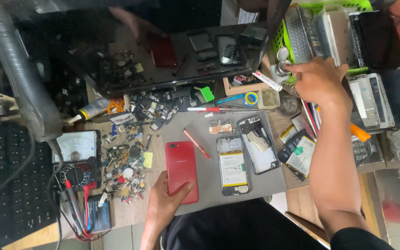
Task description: Applying adhesive to the frame of a red smartphone using a precision tool on a repair bench.
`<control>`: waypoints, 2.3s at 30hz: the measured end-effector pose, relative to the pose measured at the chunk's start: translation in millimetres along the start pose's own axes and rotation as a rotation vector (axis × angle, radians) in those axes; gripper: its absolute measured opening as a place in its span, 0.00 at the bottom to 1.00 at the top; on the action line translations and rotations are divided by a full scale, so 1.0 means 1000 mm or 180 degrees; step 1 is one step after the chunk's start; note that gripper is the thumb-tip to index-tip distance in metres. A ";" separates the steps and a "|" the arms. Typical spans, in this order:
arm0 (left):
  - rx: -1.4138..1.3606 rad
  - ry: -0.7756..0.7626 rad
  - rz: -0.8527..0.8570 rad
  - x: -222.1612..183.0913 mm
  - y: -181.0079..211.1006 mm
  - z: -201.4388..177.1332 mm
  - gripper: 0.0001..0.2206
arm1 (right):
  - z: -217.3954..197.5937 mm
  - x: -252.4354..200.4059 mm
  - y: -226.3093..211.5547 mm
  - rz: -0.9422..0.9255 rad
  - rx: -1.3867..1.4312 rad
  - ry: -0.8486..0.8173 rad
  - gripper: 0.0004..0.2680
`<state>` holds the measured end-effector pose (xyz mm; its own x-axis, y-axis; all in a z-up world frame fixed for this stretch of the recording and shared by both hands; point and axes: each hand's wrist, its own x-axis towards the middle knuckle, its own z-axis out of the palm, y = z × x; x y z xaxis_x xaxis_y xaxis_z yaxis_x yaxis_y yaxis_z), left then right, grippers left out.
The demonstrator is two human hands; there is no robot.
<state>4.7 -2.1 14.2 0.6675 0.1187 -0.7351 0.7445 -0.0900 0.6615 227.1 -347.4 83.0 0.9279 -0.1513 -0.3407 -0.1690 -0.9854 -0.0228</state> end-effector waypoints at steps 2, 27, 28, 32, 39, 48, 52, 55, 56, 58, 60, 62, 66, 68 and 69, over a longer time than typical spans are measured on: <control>0.0043 0.0005 -0.0025 0.001 0.000 0.000 0.28 | 0.001 0.001 0.004 0.0041 0.0136 0.0053 0.24; 0.0177 0.0090 -0.0085 0.000 0.002 0.002 0.27 | 0.009 0.006 0.007 -0.0062 0.0134 -0.0149 0.25; 0.0180 0.0090 -0.0085 0.002 0.000 0.002 0.27 | 0.010 0.009 0.010 -0.0060 0.0136 -0.0150 0.25; 0.0213 0.0094 -0.0017 0.003 -0.002 0.003 0.28 | 0.005 0.005 0.007 -0.0077 0.0037 0.0032 0.23; 0.0089 0.0094 -0.0085 0.001 0.003 0.003 0.26 | 0.014 0.016 0.016 -0.0256 -0.0099 0.0018 0.20; 0.0175 0.0107 -0.0046 0.002 0.001 0.003 0.25 | 0.012 0.026 0.017 -0.0321 -0.0263 0.0292 0.19; 0.0140 0.0093 -0.0039 0.000 0.001 0.003 0.26 | 0.014 0.030 0.020 -0.0309 0.0064 0.0544 0.16; 0.0160 0.0105 0.0001 0.001 0.001 0.003 0.27 | 0.013 0.033 0.018 -0.0274 -0.0220 0.0235 0.16; 0.0101 0.0120 0.0021 0.001 0.000 0.003 0.23 | 0.010 0.029 0.015 -0.0275 -0.0169 0.0273 0.16; 0.0049 0.0130 0.0031 -0.001 0.001 0.003 0.20 | 0.009 0.025 0.014 -0.0271 -0.0118 0.0301 0.16; -0.0038 0.0130 -0.0007 -0.001 0.005 0.004 0.20 | 0.011 0.028 0.014 -0.0326 0.0118 0.0348 0.18; 0.0004 0.0145 -0.0007 -0.001 0.005 0.004 0.20 | 0.011 0.028 0.014 -0.0272 0.0081 0.0357 0.18; 0.0107 0.0166 -0.0003 0.003 0.000 0.004 0.23 | -0.013 0.009 -0.003 -0.0090 0.0172 0.0015 0.15; 0.0080 0.0191 0.0057 0.002 0.000 0.006 0.19 | 0.000 0.026 0.018 -0.0269 0.0236 0.0517 0.11; 0.0037 0.0228 0.0105 0.003 0.000 0.007 0.16 | 0.005 0.035 0.027 -0.0465 0.0287 0.1012 0.08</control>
<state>6.7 -8.3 10.8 0.6894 0.1860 -0.7001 0.7225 -0.1066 0.6831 253.4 -379.0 65.3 0.9990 -0.0404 -0.0187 -0.0425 -0.9896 -0.1374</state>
